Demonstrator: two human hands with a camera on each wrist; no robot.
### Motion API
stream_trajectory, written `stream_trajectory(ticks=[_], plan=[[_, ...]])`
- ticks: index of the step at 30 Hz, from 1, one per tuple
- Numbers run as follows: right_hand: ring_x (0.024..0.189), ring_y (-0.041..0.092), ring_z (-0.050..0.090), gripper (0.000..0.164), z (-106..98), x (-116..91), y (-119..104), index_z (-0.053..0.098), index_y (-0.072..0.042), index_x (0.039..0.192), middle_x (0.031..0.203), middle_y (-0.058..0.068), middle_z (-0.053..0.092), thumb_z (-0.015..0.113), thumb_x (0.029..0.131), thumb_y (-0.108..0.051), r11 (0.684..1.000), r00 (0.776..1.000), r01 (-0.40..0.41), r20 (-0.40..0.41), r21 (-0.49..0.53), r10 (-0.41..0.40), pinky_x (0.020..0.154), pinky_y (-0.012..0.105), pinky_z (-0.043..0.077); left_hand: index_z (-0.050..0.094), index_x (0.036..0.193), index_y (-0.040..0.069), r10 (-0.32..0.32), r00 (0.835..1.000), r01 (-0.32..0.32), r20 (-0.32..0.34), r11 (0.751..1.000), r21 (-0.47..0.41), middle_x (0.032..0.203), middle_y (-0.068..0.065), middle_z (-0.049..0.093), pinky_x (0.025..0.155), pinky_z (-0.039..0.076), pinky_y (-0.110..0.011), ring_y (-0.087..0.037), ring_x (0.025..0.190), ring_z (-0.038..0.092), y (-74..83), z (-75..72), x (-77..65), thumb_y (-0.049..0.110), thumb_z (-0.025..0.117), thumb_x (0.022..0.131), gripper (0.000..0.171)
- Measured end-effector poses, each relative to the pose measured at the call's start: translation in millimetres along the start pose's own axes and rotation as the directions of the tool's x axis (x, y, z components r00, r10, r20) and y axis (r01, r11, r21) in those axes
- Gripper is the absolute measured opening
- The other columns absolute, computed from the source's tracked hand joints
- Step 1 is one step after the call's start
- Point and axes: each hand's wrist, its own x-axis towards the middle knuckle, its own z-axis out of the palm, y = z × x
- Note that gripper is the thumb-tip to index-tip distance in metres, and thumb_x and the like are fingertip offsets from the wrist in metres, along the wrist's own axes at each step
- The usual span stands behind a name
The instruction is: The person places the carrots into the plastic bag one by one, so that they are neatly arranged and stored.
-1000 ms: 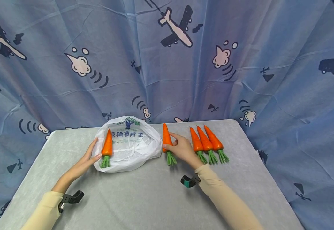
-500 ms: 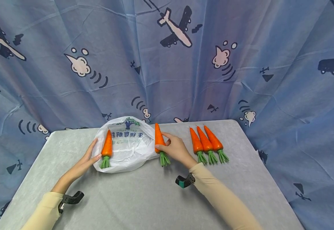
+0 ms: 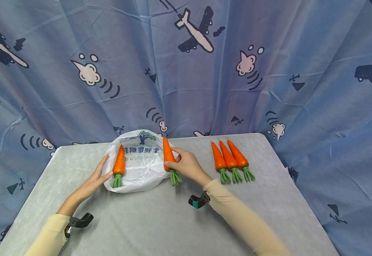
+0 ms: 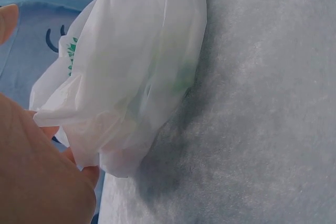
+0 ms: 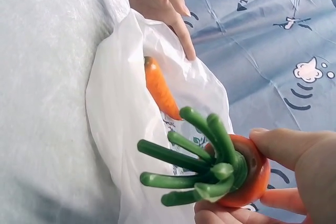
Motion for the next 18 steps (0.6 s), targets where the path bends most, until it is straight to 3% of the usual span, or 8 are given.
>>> stream_trajectory(ticks=[18], plan=[[0.057,0.012,0.057,0.067,22,13,-18,0.054,-0.016,0.143,0.078,0.007,0.064,0.079,0.084,-0.032,0.999,0.999,0.042,0.032,0.010,-0.042,0.053,0.024,0.047,-0.008,0.160,0.025,0.003,1.000,-0.003,-0.002,1.000,-0.001,0.167,-0.017,-0.011,0.113,0.004,-0.077,-0.048,0.152,-0.006,-0.5,0.0,0.6,0.030,0.052,0.100,0.084]])
